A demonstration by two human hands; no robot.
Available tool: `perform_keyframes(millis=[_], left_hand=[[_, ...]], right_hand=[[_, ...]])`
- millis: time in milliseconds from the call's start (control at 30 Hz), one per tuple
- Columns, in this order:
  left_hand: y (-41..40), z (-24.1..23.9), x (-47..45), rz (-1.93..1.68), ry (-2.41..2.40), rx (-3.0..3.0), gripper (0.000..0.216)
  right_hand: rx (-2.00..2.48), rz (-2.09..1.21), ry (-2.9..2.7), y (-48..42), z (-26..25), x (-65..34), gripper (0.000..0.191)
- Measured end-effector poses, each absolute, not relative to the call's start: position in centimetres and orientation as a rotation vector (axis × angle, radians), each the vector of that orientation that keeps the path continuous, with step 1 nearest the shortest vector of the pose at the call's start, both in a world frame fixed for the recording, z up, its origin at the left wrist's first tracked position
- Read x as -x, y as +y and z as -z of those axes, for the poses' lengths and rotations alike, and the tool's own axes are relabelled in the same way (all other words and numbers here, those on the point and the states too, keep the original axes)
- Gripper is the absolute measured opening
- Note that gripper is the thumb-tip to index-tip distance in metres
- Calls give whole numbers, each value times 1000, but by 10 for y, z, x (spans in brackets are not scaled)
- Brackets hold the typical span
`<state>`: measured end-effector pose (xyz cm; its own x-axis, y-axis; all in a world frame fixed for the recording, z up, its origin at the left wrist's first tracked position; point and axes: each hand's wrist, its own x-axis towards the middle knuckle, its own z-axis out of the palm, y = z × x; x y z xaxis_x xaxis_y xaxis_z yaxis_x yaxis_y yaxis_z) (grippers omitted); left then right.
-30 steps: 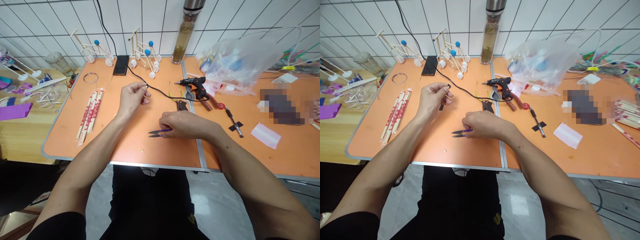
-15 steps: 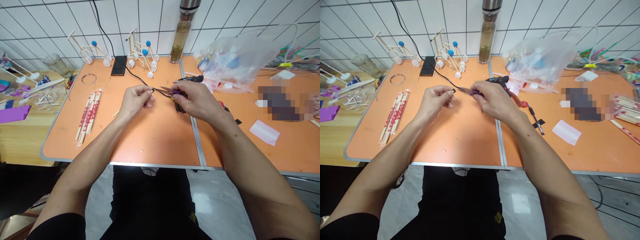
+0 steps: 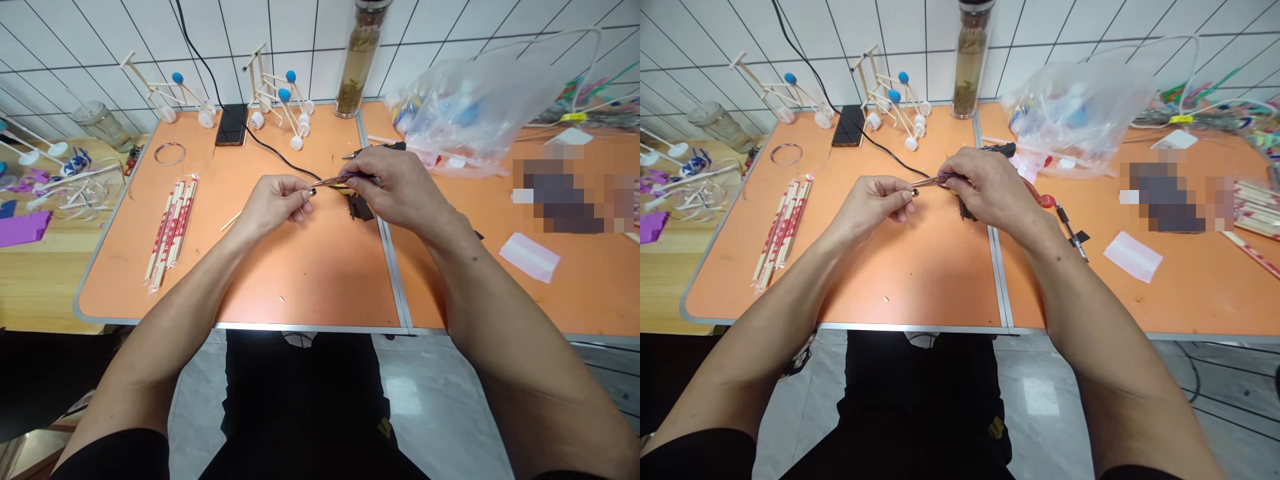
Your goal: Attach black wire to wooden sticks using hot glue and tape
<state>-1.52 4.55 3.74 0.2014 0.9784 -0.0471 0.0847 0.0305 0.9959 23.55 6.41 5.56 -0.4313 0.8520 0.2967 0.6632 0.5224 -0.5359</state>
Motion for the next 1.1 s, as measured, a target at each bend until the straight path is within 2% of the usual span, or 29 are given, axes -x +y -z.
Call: perform_keyframes(millis=[1100], left_hand=[[45, -38, 17, -908, 1116, -1361, 7]], right_hand=[[1188, -474, -2312, 65, -57, -241, 25]])
